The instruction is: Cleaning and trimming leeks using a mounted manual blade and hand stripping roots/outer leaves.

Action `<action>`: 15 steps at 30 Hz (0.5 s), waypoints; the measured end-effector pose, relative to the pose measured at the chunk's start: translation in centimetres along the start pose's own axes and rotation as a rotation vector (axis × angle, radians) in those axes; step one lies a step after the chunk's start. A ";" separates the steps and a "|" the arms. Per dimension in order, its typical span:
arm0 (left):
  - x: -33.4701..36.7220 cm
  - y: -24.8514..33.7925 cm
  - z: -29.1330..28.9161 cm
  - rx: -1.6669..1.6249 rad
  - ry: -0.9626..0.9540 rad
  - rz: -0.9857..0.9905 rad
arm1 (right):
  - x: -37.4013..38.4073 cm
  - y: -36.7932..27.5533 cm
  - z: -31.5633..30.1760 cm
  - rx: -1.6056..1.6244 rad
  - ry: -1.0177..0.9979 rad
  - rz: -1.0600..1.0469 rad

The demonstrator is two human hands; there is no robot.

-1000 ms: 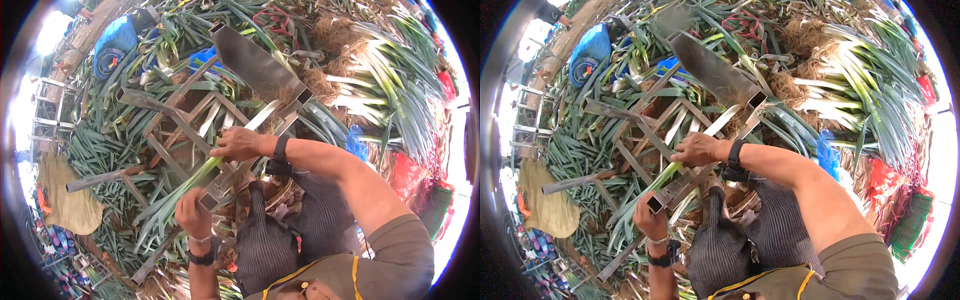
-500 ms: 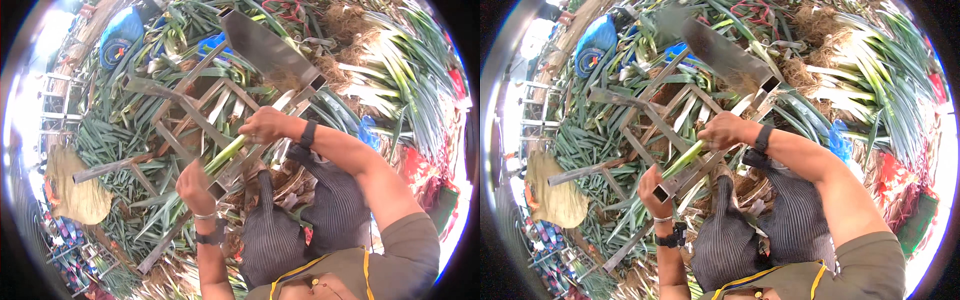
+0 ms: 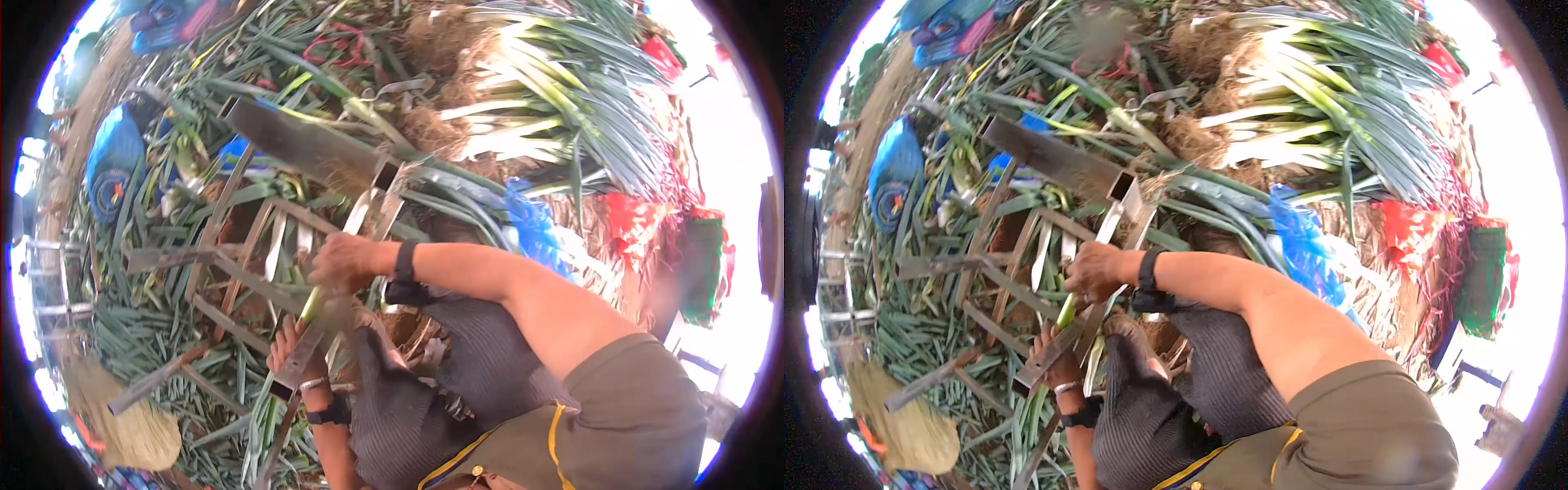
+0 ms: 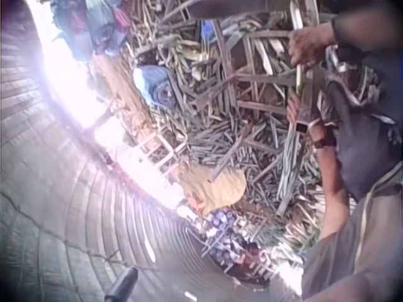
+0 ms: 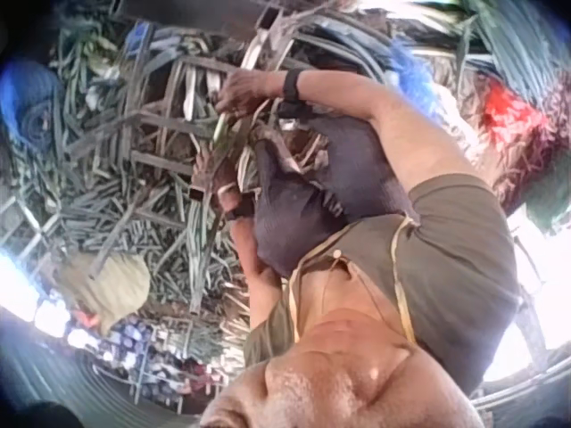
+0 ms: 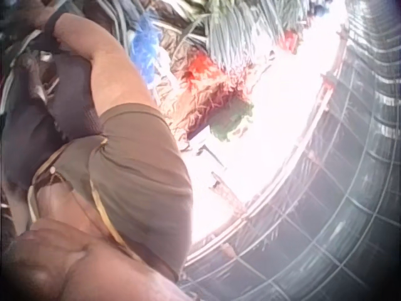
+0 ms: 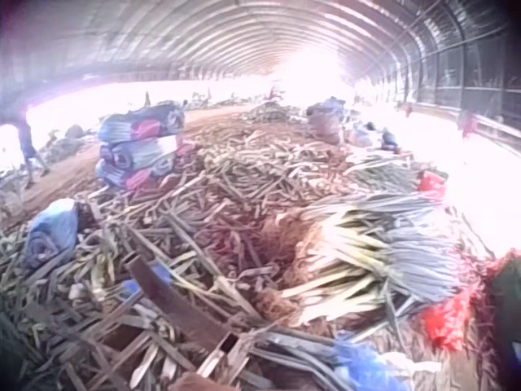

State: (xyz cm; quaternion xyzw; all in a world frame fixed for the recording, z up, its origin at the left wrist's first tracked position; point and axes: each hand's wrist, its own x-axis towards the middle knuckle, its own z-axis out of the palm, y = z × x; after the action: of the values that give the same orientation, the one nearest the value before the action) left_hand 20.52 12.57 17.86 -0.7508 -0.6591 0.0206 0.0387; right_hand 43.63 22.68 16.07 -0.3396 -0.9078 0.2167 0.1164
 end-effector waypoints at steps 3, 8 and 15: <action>-0.9 0.0 1.1 -0.089 0.011 0.012 | -0.9 0.3 -0.9 0.081 0.241 -0.152; -1.4 0.0 2.4 0.013 0.202 0.045 | -8.7 1.0 -8.8 0.616 0.446 -0.006; -1.2 0.9 2.0 -0.080 0.244 -0.073 | -25.4 15.9 -8.2 1.057 1.472 1.091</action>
State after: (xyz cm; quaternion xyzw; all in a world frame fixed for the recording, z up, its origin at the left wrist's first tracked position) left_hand 21.07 11.37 15.77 -0.7242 -0.6767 -0.0986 0.0896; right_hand 74.37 19.07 14.10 -0.6554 -0.1280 0.3482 0.6579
